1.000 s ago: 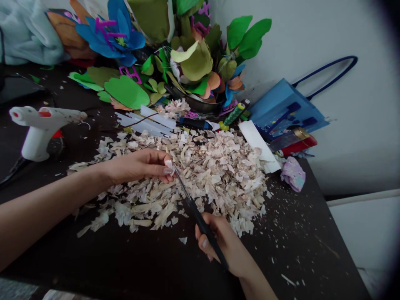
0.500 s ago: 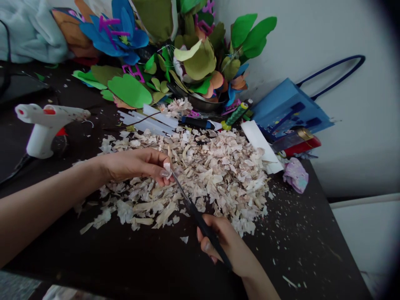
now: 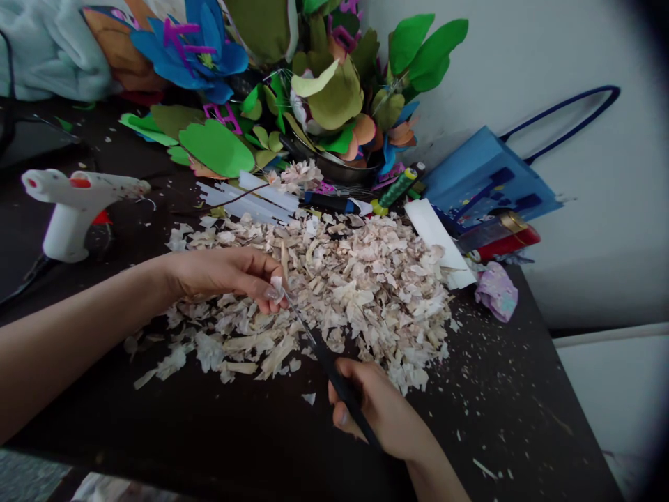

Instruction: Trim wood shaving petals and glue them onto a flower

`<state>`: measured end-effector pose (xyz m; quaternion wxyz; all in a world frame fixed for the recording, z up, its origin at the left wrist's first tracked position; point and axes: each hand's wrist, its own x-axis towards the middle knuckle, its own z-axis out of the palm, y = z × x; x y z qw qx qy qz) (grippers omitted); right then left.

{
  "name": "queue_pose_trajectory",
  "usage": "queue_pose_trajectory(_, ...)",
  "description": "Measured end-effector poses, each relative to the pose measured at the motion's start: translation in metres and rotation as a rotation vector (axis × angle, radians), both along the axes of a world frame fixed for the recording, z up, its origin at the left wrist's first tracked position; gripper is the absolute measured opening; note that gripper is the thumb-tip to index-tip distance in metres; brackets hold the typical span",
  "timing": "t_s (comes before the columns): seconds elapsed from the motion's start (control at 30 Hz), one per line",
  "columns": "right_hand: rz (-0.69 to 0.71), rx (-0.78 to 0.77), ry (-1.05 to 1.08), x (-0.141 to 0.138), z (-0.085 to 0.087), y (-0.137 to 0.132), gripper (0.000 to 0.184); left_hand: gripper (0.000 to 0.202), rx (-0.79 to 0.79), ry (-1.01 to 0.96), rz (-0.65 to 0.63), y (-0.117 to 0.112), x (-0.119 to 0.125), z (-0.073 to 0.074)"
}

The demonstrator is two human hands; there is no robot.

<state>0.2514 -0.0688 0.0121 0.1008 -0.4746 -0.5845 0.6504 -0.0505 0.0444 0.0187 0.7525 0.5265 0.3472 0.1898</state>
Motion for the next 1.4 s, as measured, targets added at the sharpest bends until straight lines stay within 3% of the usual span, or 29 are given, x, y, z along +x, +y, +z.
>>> queue_pose_trajectory(0.27,0.017,-0.028,-0.031,0.001,0.0,0.003,0.035,0.012,-0.029,-0.028,-0.121,0.005,-0.005,-0.004)
queue_pose_trajectory(0.67,0.024,-0.01,-0.05,0.003,0.003,0.006,0.02,0.013,-0.051,-0.013,-0.204,0.006,-0.008,-0.001)
queue_pose_trajectory(1.03,0.061,-0.012,0.012,0.007,-0.002,0.004,0.025,0.017,-0.046,0.015,-0.247,0.005,-0.006,0.002)
queue_pose_trajectory(1.23,0.025,-0.014,0.055,0.014,-0.006,0.003,0.026,0.02,-0.023,0.012,-0.274,0.007,-0.008,0.0)
queue_pose_trajectory(1.4,-0.093,-0.013,0.156,0.012,-0.001,0.007,0.029,0.02,-0.03,0.014,-0.302,0.002,-0.004,0.0)
